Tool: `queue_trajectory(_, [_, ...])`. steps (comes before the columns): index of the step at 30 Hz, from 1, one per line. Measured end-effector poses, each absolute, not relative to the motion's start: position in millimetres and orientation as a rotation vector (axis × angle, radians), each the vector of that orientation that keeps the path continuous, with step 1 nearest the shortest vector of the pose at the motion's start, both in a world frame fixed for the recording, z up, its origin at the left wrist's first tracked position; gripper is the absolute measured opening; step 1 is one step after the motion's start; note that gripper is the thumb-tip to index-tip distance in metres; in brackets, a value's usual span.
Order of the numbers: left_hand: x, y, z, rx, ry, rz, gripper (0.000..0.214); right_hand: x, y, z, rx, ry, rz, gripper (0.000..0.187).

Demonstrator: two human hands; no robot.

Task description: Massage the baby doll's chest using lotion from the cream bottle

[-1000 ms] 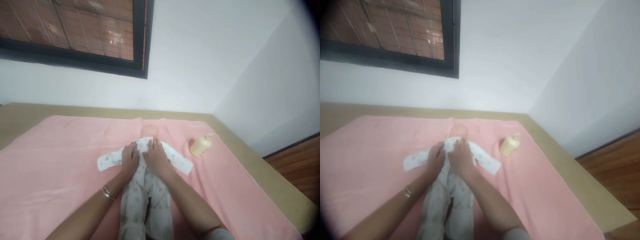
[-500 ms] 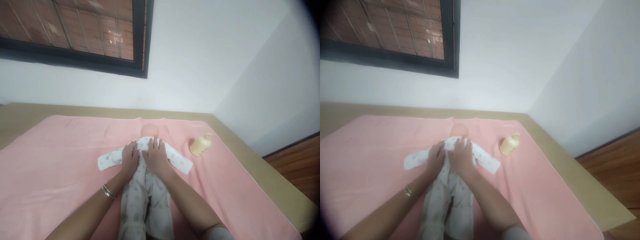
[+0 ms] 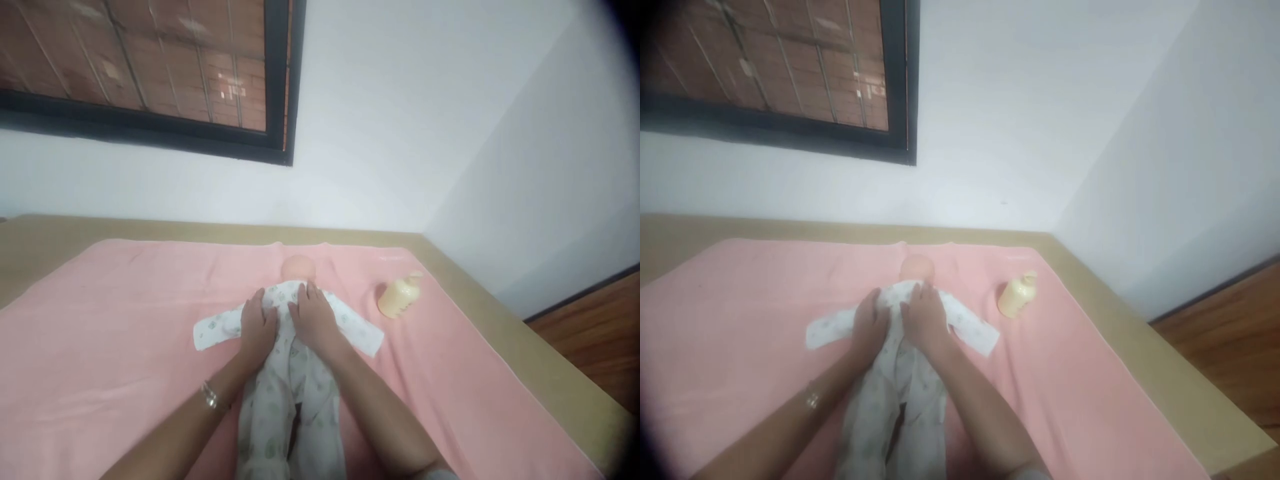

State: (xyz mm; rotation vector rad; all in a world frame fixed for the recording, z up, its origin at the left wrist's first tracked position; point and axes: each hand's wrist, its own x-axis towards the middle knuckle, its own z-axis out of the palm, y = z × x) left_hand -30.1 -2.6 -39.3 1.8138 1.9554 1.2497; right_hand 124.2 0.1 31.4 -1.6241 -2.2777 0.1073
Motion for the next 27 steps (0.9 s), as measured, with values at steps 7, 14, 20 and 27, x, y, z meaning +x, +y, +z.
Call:
queue_trajectory(7, [-27,24,8,1.872,2.19,0.729,0.028,124,25,50,-1.89,-2.286,0.234,0.055])
queue_trajectory(14, [-15,37,7,2.054,2.23,0.628,0.029,138,63,30,-1.899,-2.205,0.691,0.075])
queue_trajectory(20, [-11,32,-8,2.356,2.127,0.81,0.036,137,40,44,-1.973,-2.235,0.279,0.067])
queue_trajectory(27, [-9,26,-3,2.328,1.988,0.938,0.027,125,27,42,-1.733,-2.409,0.119,0.057])
